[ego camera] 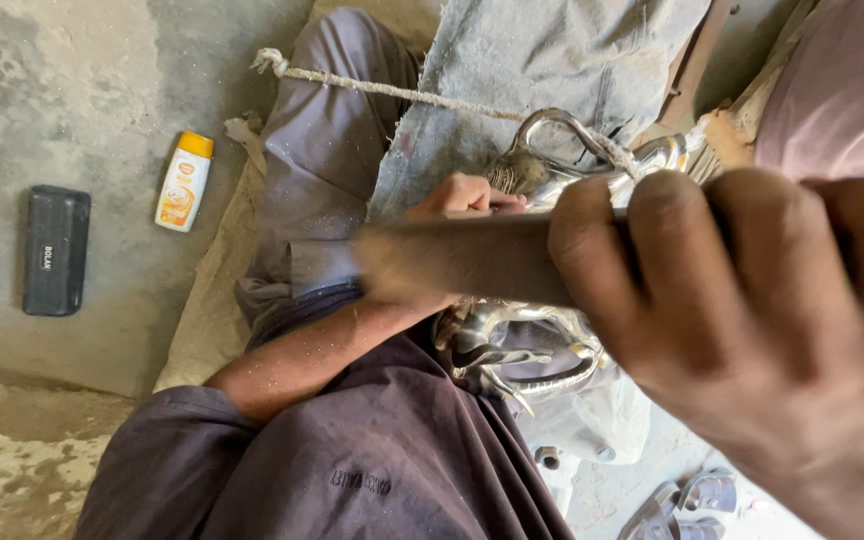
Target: The person sits on the floor of a workshop with an ornate brass animal figurine resting on their lap. They hold a small chisel against the figurine's decorated surface and strike it with a wooden mallet to carve the pattern, periodically repositioning the chisel and rotating the figurine to work different areas.
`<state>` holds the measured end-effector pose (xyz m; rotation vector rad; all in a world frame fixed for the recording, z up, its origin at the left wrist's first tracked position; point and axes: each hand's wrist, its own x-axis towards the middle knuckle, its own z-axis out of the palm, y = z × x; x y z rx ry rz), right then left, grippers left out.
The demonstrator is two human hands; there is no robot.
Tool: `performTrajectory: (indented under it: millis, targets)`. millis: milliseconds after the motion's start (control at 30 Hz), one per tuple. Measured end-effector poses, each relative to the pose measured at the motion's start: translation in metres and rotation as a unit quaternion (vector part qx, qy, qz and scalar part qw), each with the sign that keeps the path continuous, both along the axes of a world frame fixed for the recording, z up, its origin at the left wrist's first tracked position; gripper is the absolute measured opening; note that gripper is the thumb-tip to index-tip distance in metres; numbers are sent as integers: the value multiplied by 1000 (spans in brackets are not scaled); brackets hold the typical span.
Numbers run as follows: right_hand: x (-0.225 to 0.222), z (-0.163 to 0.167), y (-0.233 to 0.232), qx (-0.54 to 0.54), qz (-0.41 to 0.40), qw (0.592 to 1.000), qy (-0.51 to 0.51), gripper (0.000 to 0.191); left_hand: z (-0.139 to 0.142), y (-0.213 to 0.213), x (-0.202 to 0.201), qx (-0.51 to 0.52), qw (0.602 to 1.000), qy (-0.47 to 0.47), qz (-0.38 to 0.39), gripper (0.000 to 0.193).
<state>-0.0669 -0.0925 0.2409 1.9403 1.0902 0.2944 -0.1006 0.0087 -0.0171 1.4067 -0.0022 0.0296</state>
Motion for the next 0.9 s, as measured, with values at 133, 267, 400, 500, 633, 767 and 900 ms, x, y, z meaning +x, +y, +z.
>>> performTrajectory:
  millis: [133,267,400,500,633,767,900]
  targets:
    - [-1,2,1,54,-9,998,13,23,2,1,-3,102,992,-66,9,14]
    - [-4,5,-1,91,-6,995,38,25,-5,-2,-5,58,992,-109,10,15]
    - [-5,4,-9,76,-47,995,49,26,-11,-13,2,13,984,-174,39,26]
    - [-6,5,-16,93,-50,992,69,30,-4,-4,1,24,988,-151,15,24]
    - [-9,5,-20,74,-17,996,45,33,3,13,9,146,961,-133,-194,27]
    - [-11,5,-20,92,-50,993,53,36,-2,-7,9,45,990,-136,5,34]
    - [-10,0,-22,95,-59,993,47,35,-14,-7,1,96,981,-166,-17,30]
